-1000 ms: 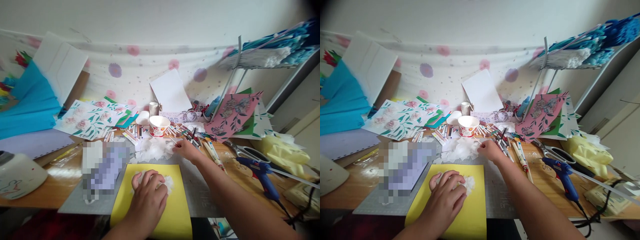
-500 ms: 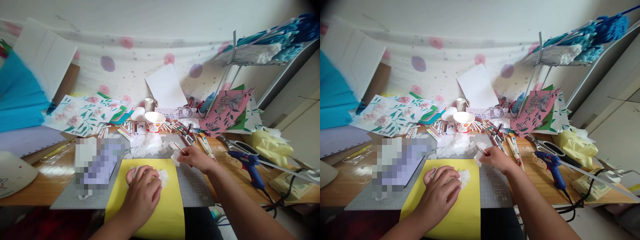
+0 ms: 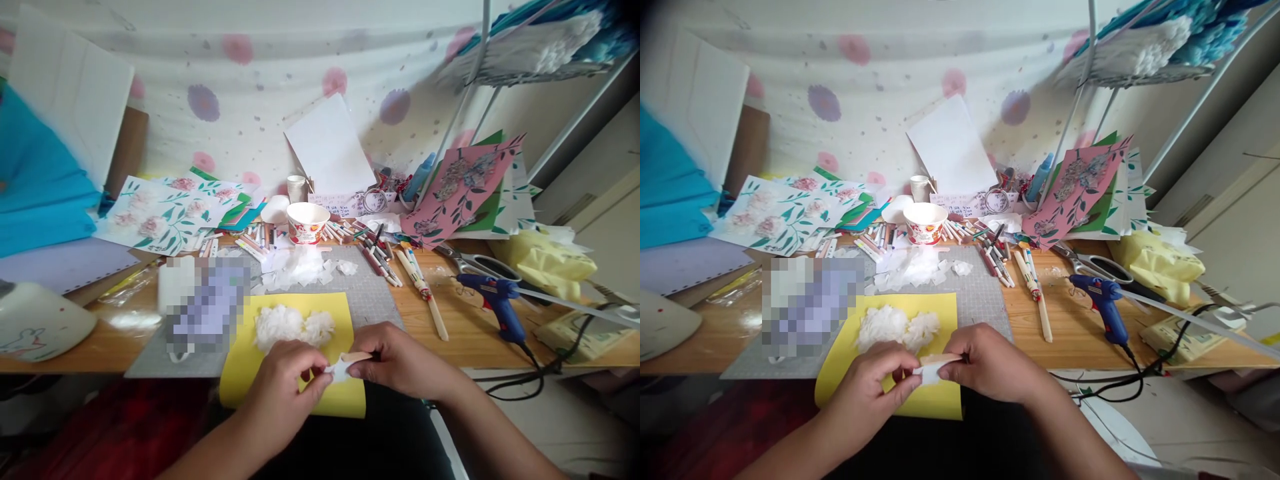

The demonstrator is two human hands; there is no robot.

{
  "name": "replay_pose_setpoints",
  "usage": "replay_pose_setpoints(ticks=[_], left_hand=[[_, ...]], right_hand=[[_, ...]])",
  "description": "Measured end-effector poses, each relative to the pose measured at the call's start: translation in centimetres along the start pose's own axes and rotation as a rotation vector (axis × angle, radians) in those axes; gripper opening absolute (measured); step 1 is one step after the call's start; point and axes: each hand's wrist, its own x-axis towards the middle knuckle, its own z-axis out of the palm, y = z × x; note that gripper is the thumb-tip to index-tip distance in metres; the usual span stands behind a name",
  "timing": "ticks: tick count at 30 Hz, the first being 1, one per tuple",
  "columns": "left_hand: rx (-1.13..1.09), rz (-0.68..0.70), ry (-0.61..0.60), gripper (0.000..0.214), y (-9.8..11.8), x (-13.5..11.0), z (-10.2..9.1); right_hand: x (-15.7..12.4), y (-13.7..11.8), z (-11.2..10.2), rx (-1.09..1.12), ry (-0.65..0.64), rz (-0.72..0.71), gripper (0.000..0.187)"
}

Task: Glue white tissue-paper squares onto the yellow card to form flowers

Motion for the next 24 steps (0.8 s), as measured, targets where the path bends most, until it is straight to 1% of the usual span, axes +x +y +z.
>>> replay_pose_setpoints(ticks=[1, 3, 6, 7, 8, 9, 11, 13, 15, 17, 19, 20, 22, 24], left_hand=[[0.024, -0.019, 0.005, 0.015, -0.1, -0.1, 0.2], [0.087, -0.014, 0.011, 0.015, -0.2, -0.1, 0.3], [0.233, 0.036, 0.016, 0.016, -0.4, 0.1, 0.1], [0.287, 0.045, 0.013, 0.016, -0.4, 0.2, 0.0], [0.336, 0.049, 0.006, 0.016, -0.4, 0.4, 0.0], [0.378, 0.053, -0.004, 0.016, -0.5, 0.6, 0.0], [0.446, 0.063, -0.022, 0.017, -0.6, 0.9, 0.0], [0.497, 0.075, -0.039, 0.018, -0.7, 1.1, 0.3], [0.535, 0.085, -0.046, 0.019, -0.8, 1.3, 0.5], [0.563, 0.09, -0.045, 0.02, -0.9, 1.5, 0.7], [0.583, 0.091, -0.045, 0.02, -0.9, 1.6, 0.8], [0.592, 0.09, -0.05, 0.019, -0.9, 1.7, 0.8], [0.609, 0.084, -0.062, 0.018, -0.8, 2.0, 0.8], [0.621, 0.078, -0.067, 0.017, -0.7, 2.2, 0.8]], right_hand=[[-0.1, 0.1, 0.2, -0.074, 0.033, 0.004, 0.027], [-0.2, 0.6, 0.4, -0.201, 0.114, 0.049, 0.022], [0.2, 1.5, 0.0, -0.413, 0.269, 0.198, 0.023], [0.3, 1.8, -0.3, -0.478, 0.306, 0.238, 0.019], [0.5, 2.1, -0.6, -0.526, 0.348, 0.262, 0.011], [0.6, 2.3, -0.9, -0.541, 0.4, 0.263, 0.006], [0.5, 2.7, -1.2, -0.451, 0.525, 0.178, 0.022], [0.1, 3.1, -1.1, -0.24, 0.66, 0.019, 0.024], [-0.5, 3.5, -0.3, -0.004, 0.77, -0.122, 0.033], [-1.0, 3.7, 1.1, 0.156, 0.84, -0.164, 0.04], [-1.3, 3.8, 2.6, 0.222, 0.852, -0.158, 0.038], [-1.3, 3.7, 3.3, 0.217, 0.836, -0.173, 0.033], [-1.2, 3.4, 4.3, 0.14, 0.799, -0.259, 0.018], [-1.0, 3.0, 4.7, 0.016, 0.758, -0.346, 0.008]])
